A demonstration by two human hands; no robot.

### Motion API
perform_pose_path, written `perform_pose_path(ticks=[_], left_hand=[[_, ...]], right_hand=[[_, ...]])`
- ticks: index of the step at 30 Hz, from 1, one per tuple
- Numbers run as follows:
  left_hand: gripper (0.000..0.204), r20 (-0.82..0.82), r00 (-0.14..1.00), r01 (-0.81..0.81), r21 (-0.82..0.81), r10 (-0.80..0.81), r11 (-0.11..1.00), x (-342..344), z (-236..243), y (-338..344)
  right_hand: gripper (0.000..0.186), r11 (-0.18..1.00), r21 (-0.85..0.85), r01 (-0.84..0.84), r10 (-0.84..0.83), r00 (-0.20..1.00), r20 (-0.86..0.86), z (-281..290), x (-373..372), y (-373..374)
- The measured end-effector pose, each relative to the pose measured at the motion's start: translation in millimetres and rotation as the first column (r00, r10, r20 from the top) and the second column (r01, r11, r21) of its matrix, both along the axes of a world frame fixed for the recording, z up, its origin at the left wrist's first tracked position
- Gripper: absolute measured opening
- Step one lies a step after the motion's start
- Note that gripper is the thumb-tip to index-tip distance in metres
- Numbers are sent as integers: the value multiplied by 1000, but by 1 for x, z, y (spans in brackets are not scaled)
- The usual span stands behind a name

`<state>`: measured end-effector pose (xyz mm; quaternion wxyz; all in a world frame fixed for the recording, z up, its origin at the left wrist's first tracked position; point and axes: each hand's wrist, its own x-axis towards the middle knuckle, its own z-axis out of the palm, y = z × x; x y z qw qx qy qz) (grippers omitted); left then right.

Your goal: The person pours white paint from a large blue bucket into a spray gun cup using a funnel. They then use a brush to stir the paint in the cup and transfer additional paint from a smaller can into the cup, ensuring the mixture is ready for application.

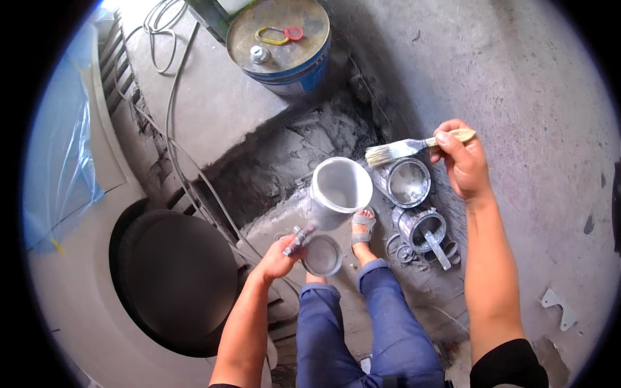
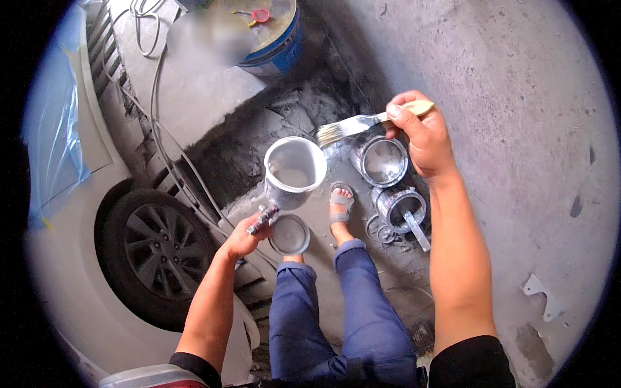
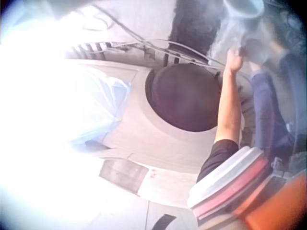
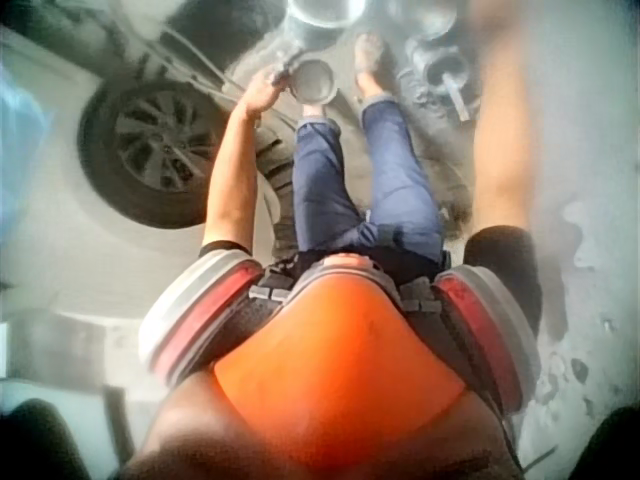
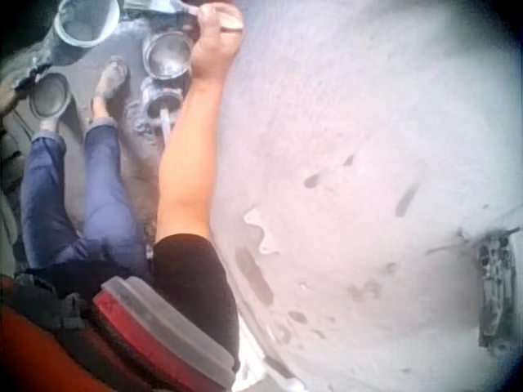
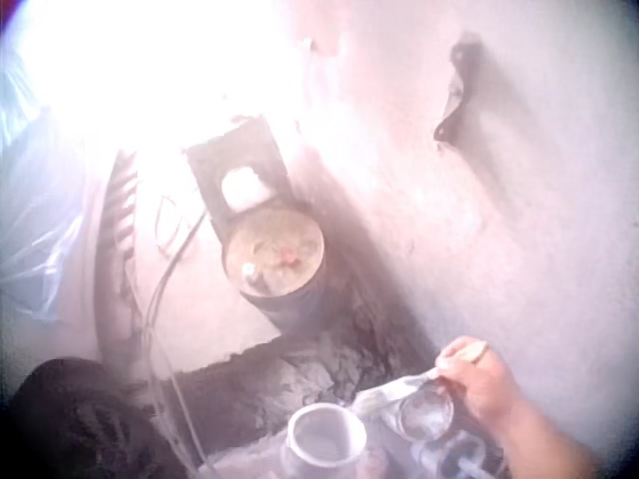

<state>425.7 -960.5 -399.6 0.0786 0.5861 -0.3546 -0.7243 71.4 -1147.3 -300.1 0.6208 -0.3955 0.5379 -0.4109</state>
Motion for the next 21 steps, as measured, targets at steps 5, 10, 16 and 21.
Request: perform_pose_path(ticks=[5,10,16,21], left_hand=[[18,264,959,166,-230,-102,959,-6,-10,13],[18,320,938,244,-326,-136,913,-17,-6,13],[18,375,923,271,-484,-83,832,-24,-10,29],[18,457,889,292,-545,-13,786,-23,-16,38]], right_hand=[[16,879,-50,-474,470,879,-76,59,41,-20],[19,725,94,-683,689,720,-85,52,63,-43],[19,847,205,-491,530,807,-259,8,17,-52],[19,868,145,-475,490,866,-95,36,39,-36]])
